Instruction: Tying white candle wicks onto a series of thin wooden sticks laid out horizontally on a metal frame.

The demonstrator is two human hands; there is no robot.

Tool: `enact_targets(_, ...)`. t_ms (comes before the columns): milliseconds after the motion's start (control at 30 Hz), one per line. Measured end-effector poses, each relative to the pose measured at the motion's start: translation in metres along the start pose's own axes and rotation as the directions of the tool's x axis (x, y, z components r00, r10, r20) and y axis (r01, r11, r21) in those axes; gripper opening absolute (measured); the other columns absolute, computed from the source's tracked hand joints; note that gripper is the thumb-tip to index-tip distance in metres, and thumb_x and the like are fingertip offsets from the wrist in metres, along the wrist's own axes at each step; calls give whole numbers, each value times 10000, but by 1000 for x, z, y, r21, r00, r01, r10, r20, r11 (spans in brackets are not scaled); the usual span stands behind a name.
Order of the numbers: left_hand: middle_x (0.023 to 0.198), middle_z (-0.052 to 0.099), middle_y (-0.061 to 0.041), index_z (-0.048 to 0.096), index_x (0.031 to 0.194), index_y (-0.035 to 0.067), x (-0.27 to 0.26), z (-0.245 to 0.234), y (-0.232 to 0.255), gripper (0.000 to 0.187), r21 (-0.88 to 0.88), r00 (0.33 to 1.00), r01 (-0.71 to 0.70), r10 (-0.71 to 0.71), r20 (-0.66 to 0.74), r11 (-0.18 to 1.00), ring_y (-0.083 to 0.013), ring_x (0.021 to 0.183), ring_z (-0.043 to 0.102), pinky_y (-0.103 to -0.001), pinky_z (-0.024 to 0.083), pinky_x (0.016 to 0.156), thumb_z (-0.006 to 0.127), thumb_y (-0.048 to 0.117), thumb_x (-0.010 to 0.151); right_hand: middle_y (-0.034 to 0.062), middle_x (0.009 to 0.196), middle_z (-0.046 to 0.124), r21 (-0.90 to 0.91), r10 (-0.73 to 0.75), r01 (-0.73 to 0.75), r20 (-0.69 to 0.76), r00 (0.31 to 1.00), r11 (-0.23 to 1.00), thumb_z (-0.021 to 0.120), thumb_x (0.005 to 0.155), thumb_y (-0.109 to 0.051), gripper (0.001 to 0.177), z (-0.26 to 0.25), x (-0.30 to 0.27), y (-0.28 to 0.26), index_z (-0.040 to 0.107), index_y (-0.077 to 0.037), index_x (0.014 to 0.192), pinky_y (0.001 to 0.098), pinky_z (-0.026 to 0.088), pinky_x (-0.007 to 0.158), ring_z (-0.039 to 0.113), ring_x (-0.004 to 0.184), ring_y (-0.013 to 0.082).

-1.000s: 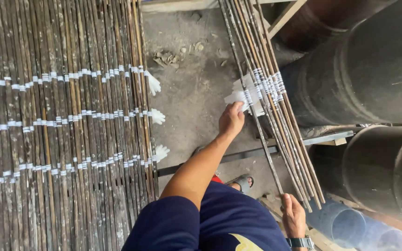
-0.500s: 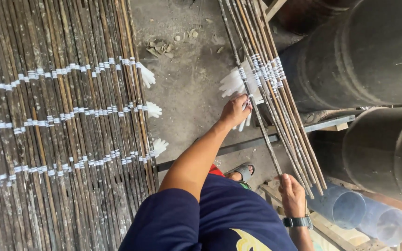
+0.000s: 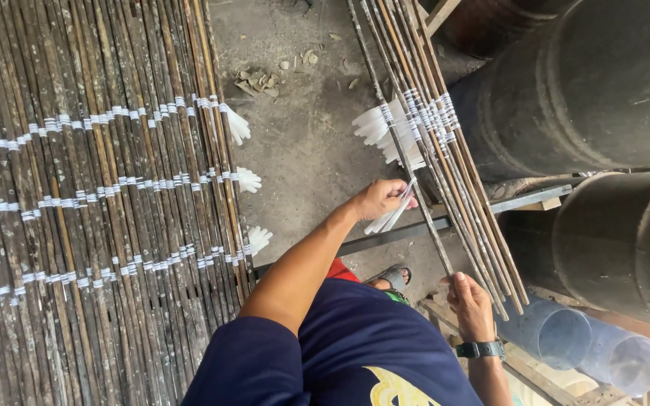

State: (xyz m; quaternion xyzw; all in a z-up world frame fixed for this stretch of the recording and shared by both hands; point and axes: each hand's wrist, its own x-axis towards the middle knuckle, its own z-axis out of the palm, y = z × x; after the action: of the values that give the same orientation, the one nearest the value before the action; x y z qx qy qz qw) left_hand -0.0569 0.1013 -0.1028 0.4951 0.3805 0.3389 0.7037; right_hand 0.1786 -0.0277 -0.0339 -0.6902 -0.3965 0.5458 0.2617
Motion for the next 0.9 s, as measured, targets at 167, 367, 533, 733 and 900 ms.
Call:
enact_targets(167,905,665,-28,641,937,182,3,1,2,263,327,983,147,-174,57,934,-125,691,579,-241,418,575,413,259,830,-27,572,279,33,24,-24,9,1000,999,435,895,-337,382,1,0,4,620,-9,831,210,182,410,244,473,85)
enact_targets(367,823,629,-4,534,915,122,31,-6,-13,106,374,807,189,74,-586,908,-87,497,548,-185,369,318,448,112,856,-29,563,314,42,63,-62,-41,997,997,452,897,-325,361,4,-2,6,633,-24,816,201,210,422,282,482,81)
enact_targets(533,876,572,-48,455,885,179,57,-10,-18,285,405,371,229,305,-877,885,-230,748,577,-376,455,523,648,105,688,-7,555,317,-34,49,-50,-43,998,998,439,891,-349,382,6,-9,-2,639,-36,803,228,220,418,299,478,107)
enact_targets(733,852,534,-75,469,848,168,71,-18,-13,343,496,303,283,414,-858,821,-292,744,534,-407,410,562,679,56,601,-7,551,331,-2,71,-71,-57,996,997,444,896,-328,372,11,-12,-5,639,-28,794,226,249,438,310,489,103)
enact_targets(900,787,537,-45,535,793,187,74,-25,-16,282,568,225,306,522,-823,764,-259,697,545,-384,419,494,696,62,598,-8,537,298,-44,49,-50,-28,998,998,423,897,-338,387,14,-16,-11,630,-32,784,231,214,420,287,467,102)
